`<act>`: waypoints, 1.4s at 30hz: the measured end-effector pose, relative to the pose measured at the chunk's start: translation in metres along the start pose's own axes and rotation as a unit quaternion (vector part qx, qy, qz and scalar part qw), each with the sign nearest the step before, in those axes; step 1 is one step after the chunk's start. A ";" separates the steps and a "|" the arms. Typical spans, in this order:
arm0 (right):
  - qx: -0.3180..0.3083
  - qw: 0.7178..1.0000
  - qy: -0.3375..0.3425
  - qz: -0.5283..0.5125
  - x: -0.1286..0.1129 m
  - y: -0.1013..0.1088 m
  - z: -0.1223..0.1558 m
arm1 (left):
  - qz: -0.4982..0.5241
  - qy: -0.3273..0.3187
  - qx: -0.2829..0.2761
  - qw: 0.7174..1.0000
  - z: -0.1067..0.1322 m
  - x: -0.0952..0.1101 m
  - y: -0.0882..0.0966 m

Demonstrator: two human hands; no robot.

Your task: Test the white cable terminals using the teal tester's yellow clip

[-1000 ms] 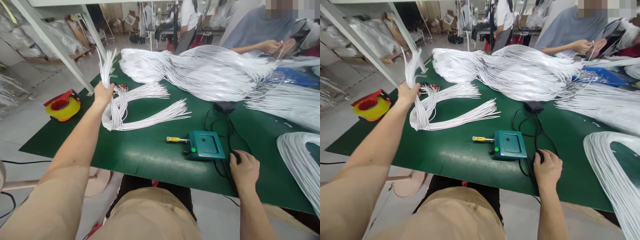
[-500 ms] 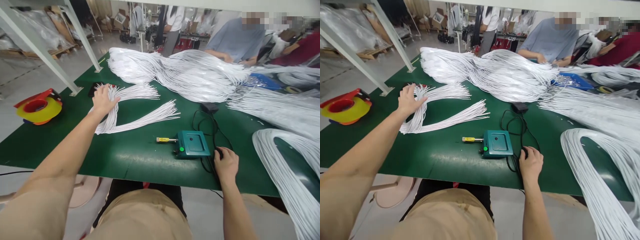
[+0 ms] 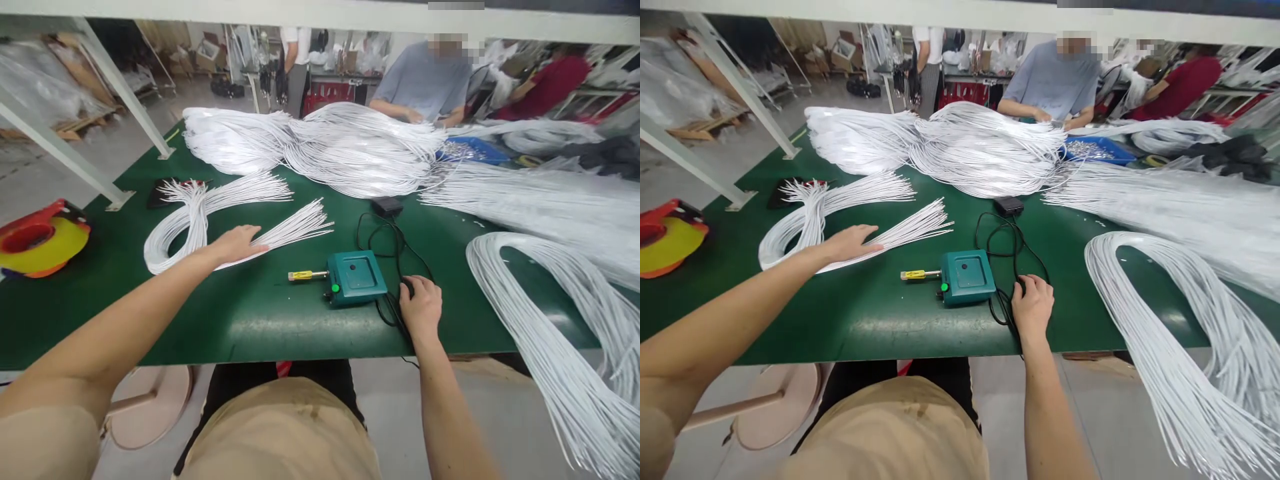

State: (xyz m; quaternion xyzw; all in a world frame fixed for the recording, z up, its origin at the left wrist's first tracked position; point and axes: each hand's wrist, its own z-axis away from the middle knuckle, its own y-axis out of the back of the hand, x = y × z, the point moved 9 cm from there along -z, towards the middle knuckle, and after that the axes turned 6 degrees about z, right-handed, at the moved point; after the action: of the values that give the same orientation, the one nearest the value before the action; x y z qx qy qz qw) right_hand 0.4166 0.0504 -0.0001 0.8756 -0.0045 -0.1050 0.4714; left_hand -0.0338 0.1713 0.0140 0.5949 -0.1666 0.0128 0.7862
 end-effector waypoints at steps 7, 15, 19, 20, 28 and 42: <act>-0.004 1.000 -0.009 0.011 0.000 0.004 0.001 | 0.096 0.034 0.002 0.995 -0.008 -0.008 -0.025; -0.002 1.000 -0.010 0.010 0.002 -0.001 0.002 | 0.487 0.026 0.033 0.872 0.011 -0.024 0.013; 0.001 1.000 -0.006 0.005 0.000 0.000 0.000 | 0.428 0.064 0.076 0.898 0.010 -0.038 0.009; 0.002 1.000 -0.007 0.003 0.000 0.000 0.000 | 0.394 0.080 0.080 0.912 0.007 -0.041 0.007; -0.001 1.000 -0.005 0.006 -0.002 0.000 0.000 | 0.196 0.082 0.036 0.977 -0.006 -0.014 -0.007; 0.008 1.000 0.003 0.014 -0.001 0.001 0.000 | -0.089 0.011 -0.064 0.994 0.007 0.036 -0.029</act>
State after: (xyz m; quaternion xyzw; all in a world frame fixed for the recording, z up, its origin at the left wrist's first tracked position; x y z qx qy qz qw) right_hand 0.4157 0.0503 0.0010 0.8794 -0.0167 -0.0958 0.4660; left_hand 0.0052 0.1502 -0.0009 0.5559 -0.1045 -0.0618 0.8224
